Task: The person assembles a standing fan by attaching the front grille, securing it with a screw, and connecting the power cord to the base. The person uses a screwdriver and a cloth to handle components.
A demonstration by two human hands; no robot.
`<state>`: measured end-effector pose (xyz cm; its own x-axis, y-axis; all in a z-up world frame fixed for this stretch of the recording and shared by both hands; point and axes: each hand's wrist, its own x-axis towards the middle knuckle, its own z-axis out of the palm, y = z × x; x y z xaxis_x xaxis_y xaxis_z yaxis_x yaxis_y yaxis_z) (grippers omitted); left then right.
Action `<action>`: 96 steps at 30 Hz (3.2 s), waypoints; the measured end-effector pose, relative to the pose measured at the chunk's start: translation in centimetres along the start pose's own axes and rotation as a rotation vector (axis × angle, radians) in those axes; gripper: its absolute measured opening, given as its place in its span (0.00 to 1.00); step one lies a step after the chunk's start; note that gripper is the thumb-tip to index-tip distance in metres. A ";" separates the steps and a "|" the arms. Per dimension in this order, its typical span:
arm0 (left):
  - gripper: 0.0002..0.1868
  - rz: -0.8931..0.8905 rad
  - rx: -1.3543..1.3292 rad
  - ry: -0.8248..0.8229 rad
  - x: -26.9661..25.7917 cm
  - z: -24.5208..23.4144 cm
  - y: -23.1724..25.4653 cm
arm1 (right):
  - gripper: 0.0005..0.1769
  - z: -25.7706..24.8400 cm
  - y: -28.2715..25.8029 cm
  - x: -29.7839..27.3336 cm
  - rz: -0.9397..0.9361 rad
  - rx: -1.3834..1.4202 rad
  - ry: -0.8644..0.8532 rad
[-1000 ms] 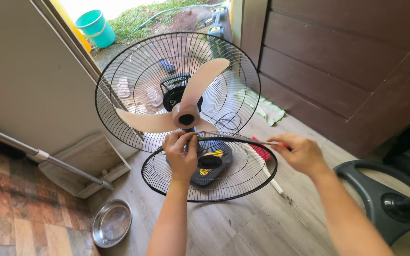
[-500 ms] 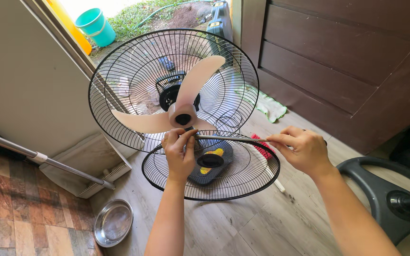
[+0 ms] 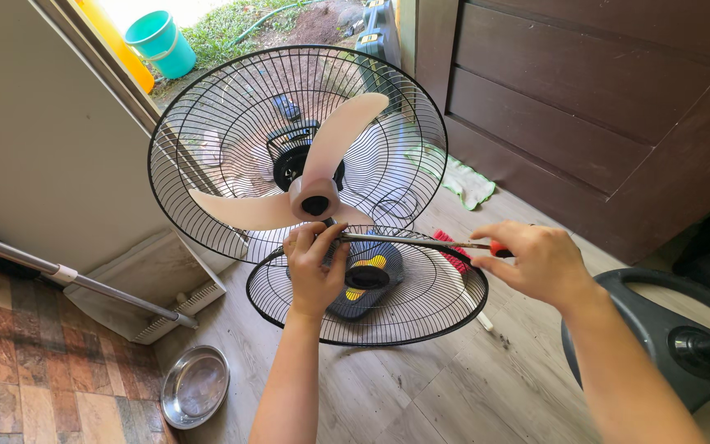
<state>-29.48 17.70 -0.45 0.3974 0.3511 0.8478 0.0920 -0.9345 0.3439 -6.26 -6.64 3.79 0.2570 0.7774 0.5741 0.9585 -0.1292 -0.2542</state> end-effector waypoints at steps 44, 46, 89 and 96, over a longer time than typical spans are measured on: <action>0.11 -0.131 -0.057 -0.004 0.3 -2.8 -1.4 | 0.18 -2.8 1.9 -1.4 0.033 0.645 0.117; 0.12 -0.157 -0.070 -0.016 0.1 -3.0 -1.4 | 0.16 -2.3 2.6 -1.7 0.032 0.798 0.159; 0.11 -0.055 0.045 -0.419 0.3 -3.0 5.5 | 0.11 -4.8 9.5 -4.7 0.677 1.619 0.835; 0.11 0.100 -0.034 -0.601 3.4 -5.9 12.6 | 0.09 -7.0 9.2 -6.4 0.717 1.183 0.320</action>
<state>-32.41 7.48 9.11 0.8494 0.1576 0.5037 0.0020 -0.9553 0.2956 1.80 -17.11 3.29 0.8053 0.5729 0.1525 -0.0154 0.2773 -0.9607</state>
